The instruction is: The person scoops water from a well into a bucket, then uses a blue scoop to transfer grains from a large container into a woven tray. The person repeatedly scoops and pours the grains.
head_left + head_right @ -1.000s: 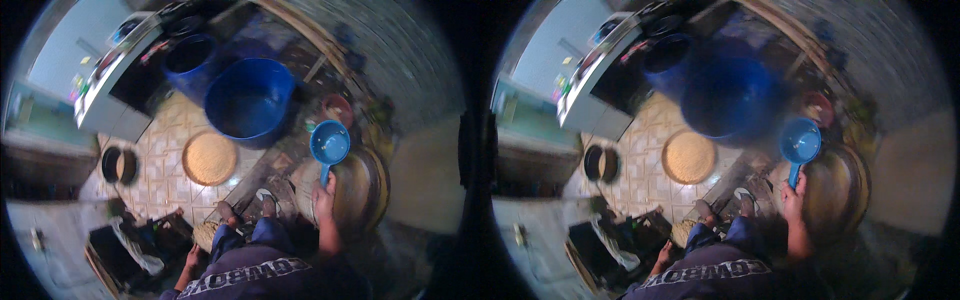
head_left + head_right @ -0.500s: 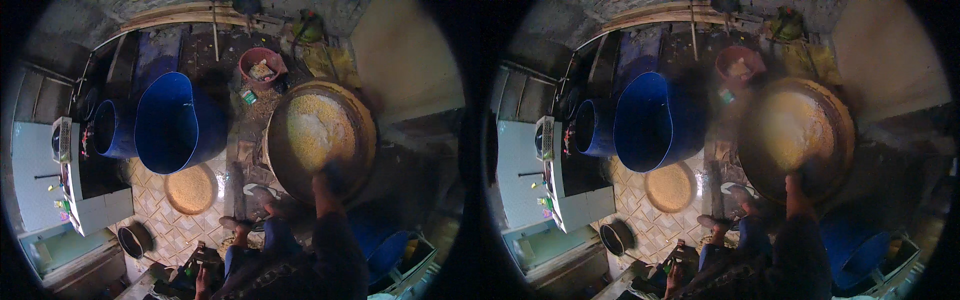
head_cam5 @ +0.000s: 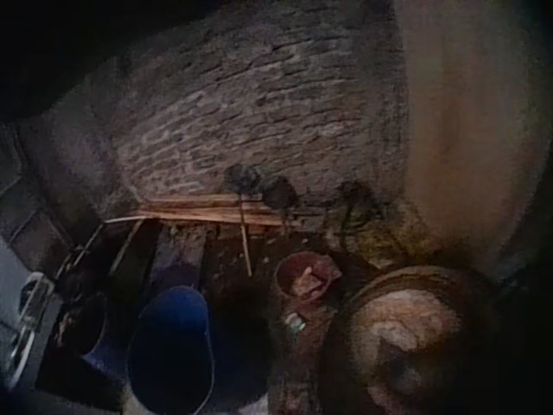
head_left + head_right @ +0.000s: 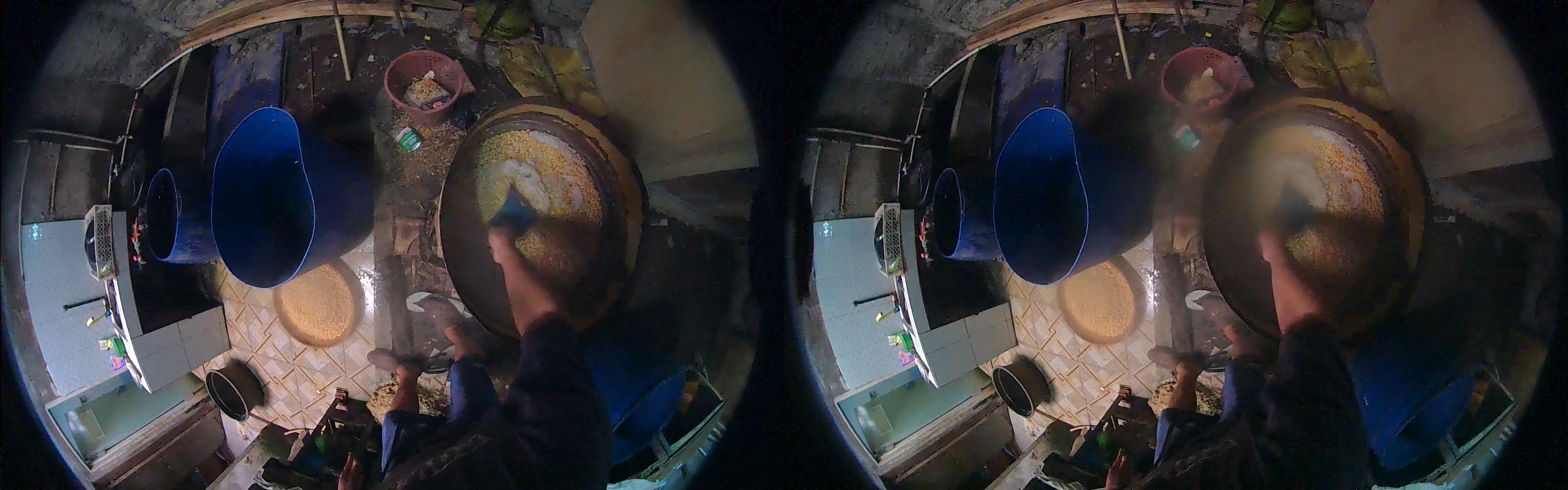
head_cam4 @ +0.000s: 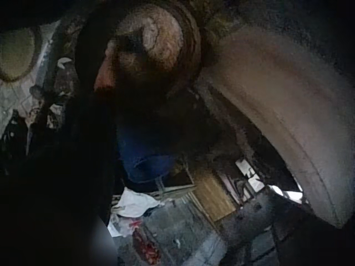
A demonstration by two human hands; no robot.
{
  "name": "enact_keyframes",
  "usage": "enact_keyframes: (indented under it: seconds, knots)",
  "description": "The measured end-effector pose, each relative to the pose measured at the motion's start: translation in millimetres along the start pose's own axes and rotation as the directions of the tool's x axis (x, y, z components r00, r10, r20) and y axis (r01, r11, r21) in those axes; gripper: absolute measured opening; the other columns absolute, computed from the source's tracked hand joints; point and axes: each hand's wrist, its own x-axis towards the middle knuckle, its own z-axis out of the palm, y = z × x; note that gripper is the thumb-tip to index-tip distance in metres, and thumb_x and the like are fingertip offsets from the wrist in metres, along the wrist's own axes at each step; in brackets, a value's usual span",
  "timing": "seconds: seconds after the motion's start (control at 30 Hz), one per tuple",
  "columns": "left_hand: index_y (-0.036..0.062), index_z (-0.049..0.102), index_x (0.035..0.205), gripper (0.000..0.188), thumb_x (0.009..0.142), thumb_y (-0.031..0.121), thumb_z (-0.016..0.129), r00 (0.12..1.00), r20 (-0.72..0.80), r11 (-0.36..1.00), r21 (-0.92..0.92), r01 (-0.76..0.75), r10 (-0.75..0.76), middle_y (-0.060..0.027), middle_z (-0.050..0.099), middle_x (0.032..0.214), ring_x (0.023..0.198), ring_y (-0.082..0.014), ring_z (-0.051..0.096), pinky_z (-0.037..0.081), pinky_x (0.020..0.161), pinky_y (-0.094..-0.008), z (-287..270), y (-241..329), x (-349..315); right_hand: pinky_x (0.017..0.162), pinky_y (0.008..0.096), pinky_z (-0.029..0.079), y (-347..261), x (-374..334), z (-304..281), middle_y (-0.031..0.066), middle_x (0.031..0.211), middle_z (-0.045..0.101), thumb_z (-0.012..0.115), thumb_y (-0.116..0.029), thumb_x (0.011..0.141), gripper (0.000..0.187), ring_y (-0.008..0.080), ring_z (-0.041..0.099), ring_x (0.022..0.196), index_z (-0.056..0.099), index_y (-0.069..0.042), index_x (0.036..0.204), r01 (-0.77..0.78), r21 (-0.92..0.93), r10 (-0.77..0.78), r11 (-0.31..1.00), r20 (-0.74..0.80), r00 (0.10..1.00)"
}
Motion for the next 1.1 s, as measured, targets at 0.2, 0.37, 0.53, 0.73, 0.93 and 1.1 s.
enact_keyframes:
  seconds: [0.2, 0.37, 0.53, 0.73, 0.93, 1.1]
  knots:
    - [0.0022, 0.046, 0.121, 0.037, 0.087, 0.015, 0.047, 1.0, 0.001, 0.998, -0.056, -0.014, 0.014, -0.0193, 0.047, 0.126, 0.109, -0.0322, 0.051, 0.045, 0.089, -0.036, 7.2, -9.7, -5.4, 0.042, 0.0284, 0.029, -11.0, -33.0, 35.6, -0.0017, 0.064, 0.044, 0.049, -0.03, 0.087, 0.011, 0.0121, 0.039, 0.049, 0.051, -0.02, 0.087, -0.035, -0.073, 0.043, 0.997, 0.116, 0.992]
    - [0.002, 0.045, 0.123, 0.038, 0.088, 0.017, 0.047, 0.999, -0.036, 0.994, -0.101, -0.031, 0.027, -0.0193, 0.047, 0.126, 0.107, -0.0325, 0.052, 0.046, 0.088, -0.0365, 4.2, -12.9, -11.1, 0.04, 0.0221, 0.027, -54.8, -136.9, 27.0, -0.0026, 0.066, 0.045, 0.054, -0.022, 0.087, 0.006, 0.0083, 0.036, 0.048, 0.051, -0.017, 0.088, -0.214, 0.141, 0.172, 0.967, 0.26, 0.95]
    - [0.0019, 0.044, 0.124, 0.039, 0.089, 0.018, 0.047, 0.998, -0.023, 0.969, -0.242, -0.054, 0.05, -0.0193, 0.047, 0.127, 0.105, -0.0328, 0.053, 0.047, 0.086, -0.0369, -2.5, -30.8, -16.9, 0.04, 0.0211, 0.026, -34.7, -177.8, -5.8, -0.0023, 0.067, 0.046, 0.054, -0.02, 0.088, 0.01, 0.0062, 0.035, 0.048, 0.049, -0.011, 0.085, -0.341, 0.381, 0.138, 0.859, 0.469, 0.872]
    - [0.0029, 0.04, 0.131, 0.045, 0.093, 0.026, 0.044, 0.984, -0.175, 0.975, -0.224, 0.003, -0.044, -0.0117, 0.058, 0.112, 0.089, -0.0196, 0.059, 0.049, 0.077, -0.0309, -16.1, -2.3, -8.5, 0.041, 0.0203, 0.027, -50.4, -261.0, -17.6, -0.002, 0.067, 0.046, 0.053, -0.018, 0.089, 0.012, 0.0061, 0.034, 0.045, 0.047, -0.01, 0.082, -0.317, 0.514, 0.061, 0.797, 0.453, 0.889]
    - [0.0027, 0.033, 0.135, 0.057, 0.091, 0.035, 0.048, 0.919, -0.231, 0.941, -0.043, -0.337, 0.319, -0.0151, 0.057, 0.111, 0.089, -0.0202, 0.056, 0.047, 0.077, -0.0295, -6.5, -38.1, -6.4, 0.04, 0.0194, 0.029, -84.5, -334.4, -26.9, -0.0007, 0.07, 0.047, 0.053, -0.015, 0.089, 0.01, 0.005, 0.037, 0.045, 0.047, -0.013, 0.097, -0.203, 0.564, -0.049, 0.801, 0.399, 0.915]
    - [0.004, 0.033, 0.137, 0.059, 0.091, 0.037, 0.049, 0.992, -0.101, 0.861, -0.508, 0.017, -0.08, -0.0167, 0.057, 0.116, 0.088, -0.018, 0.058, 0.046, 0.078, -0.0301, 11.8, -61.7, -1.0, 0.039, 0.0191, 0.031, -116.9, -378.8, -24.8, 0.0, 0.071, 0.047, 0.054, -0.012, 0.087, 0.026, 0.0044, 0.038, 0.045, 0.044, -0.017, 0.111, -0.089, 0.524, -0.146, 0.847, 0.39, 0.909]
